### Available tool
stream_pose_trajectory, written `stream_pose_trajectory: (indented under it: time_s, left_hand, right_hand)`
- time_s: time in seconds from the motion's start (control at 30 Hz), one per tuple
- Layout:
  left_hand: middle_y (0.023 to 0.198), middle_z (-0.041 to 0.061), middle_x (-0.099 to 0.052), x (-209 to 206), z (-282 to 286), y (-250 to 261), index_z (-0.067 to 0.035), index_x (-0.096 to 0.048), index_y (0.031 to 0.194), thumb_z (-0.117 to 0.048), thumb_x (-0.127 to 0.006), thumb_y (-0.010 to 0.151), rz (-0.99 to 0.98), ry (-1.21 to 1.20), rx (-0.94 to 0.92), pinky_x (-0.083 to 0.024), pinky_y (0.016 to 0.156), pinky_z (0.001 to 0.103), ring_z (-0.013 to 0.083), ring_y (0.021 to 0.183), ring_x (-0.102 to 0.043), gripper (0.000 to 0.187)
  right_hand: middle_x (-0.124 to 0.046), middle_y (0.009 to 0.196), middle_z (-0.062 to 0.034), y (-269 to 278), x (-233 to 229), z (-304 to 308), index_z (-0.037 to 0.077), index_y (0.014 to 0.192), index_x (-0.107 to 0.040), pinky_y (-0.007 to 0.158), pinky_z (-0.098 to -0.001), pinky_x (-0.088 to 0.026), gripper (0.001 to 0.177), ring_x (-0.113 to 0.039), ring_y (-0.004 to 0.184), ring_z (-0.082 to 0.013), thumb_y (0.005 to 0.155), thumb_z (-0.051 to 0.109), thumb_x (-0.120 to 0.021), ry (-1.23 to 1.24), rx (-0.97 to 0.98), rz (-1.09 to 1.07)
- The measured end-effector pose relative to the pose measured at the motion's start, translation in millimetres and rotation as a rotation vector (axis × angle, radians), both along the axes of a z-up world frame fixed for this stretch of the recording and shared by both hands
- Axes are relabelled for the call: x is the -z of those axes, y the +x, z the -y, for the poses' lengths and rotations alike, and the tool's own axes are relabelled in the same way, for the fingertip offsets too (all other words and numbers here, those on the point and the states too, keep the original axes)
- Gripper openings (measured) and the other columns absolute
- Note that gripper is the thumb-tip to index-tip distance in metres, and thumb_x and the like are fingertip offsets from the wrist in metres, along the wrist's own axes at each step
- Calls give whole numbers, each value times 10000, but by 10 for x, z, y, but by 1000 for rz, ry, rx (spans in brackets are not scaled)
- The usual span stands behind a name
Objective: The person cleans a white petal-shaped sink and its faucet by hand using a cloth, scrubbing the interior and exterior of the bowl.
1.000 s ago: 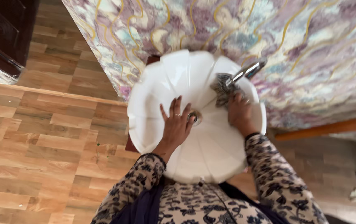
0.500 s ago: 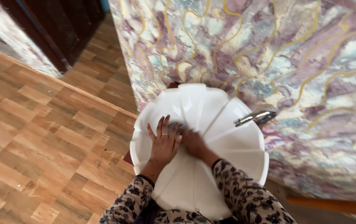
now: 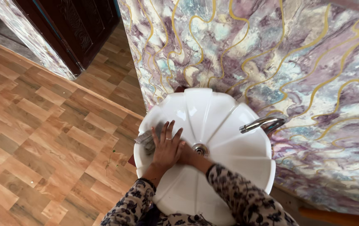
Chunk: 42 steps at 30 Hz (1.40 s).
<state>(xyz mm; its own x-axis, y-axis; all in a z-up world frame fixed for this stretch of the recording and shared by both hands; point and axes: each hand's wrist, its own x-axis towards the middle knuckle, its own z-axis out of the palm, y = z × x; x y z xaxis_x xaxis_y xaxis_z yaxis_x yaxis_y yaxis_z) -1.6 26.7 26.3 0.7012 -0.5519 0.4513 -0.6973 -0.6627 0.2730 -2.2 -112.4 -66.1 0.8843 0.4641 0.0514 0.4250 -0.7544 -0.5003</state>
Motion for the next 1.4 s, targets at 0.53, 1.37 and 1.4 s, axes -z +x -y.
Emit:
stream_pose_trajectory:
  time_s: [0.53,1.37,1.4]
  left_hand:
    - [1595,201,-305,65,90,21,-102,-507,1448,-397,-482,1008,-50,65,94,-47,1146,774,374,1498,-240,530]
    - [1575,238,-333,18,96,18,-80,-542,1430,-391,-460,1046,-51,4,88,-19,1149,777,419,1500,-241,500]
    - [1585,234,-333,25,92,3,-79,-540,1433,-398,-452,1055,-36,-4,91,-18,1160,773,410,1511,-240,502]
  right_hand:
    - [-650,1355,-62,-542,136,324,179,1213,-703,970,-470,-525,468,-608,1287,-330,776,49,-595,-202,-141,54]
    - [-510,1323,-129,-1252,-622,188,168,1326,-583,804,-541,-528,442,-590,1162,-423,890,219,-631,-434,211,-164]
    - [-433,1443,-174,-1063,-538,107,141,1355,-560,777,-531,-537,481,-598,1136,-432,883,213,-620,-403,258,-137]
